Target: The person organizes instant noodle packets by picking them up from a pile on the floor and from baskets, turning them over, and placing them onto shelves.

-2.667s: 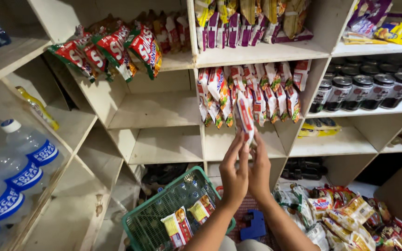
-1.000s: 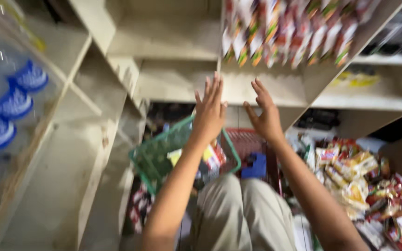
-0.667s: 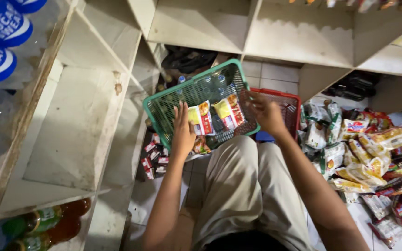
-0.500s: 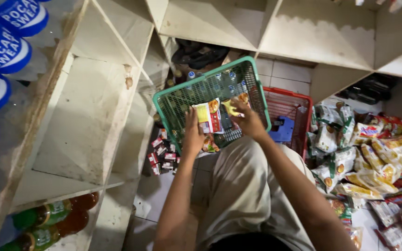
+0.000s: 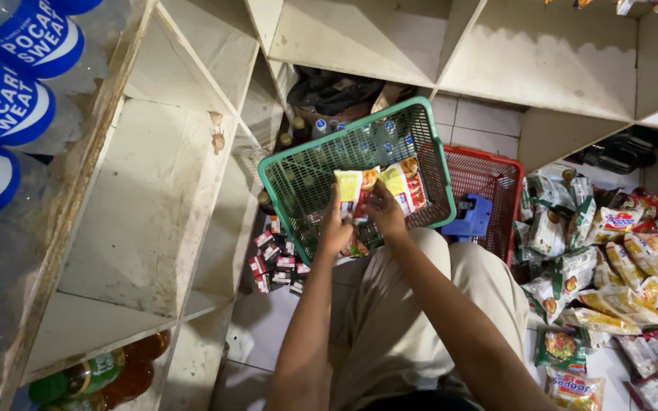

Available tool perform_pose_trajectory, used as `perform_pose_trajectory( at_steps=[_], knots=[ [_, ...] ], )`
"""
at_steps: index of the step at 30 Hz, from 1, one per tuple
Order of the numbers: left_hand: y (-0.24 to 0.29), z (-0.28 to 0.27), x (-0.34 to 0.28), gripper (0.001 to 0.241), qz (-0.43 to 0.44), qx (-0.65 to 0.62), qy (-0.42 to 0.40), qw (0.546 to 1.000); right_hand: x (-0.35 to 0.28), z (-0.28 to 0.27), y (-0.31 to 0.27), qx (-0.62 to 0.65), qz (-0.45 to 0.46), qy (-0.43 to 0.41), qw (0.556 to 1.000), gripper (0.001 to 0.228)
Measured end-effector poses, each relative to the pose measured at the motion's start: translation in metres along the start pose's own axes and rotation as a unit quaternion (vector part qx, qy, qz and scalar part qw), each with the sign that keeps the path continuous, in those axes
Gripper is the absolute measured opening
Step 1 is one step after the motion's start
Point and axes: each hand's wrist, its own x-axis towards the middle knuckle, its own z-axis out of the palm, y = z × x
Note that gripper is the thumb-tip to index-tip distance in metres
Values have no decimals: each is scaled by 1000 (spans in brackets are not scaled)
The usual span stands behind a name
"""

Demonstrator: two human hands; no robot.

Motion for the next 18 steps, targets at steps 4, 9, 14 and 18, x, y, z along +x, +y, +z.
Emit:
perform_pose_trajectory(
  at_steps=[4, 9, 14, 18],
  knots=[
    [46, -8, 6, 89, 13, -26, -14, 999, 0, -14, 3, 25, 42, 52, 997, 77],
    [123, -17, 15, 73, 58, 3, 28, 998, -9, -32, -37, 231, 126, 48, 964, 55],
    [189, -14, -6, 50, 102, 34, 6, 994, -47, -42, -119, 382, 131, 83, 911, 48],
    [239, -8, -34, 48, 135, 19, -41, 990, -83, -65, -153, 323, 85, 140, 932, 34]
  ],
)
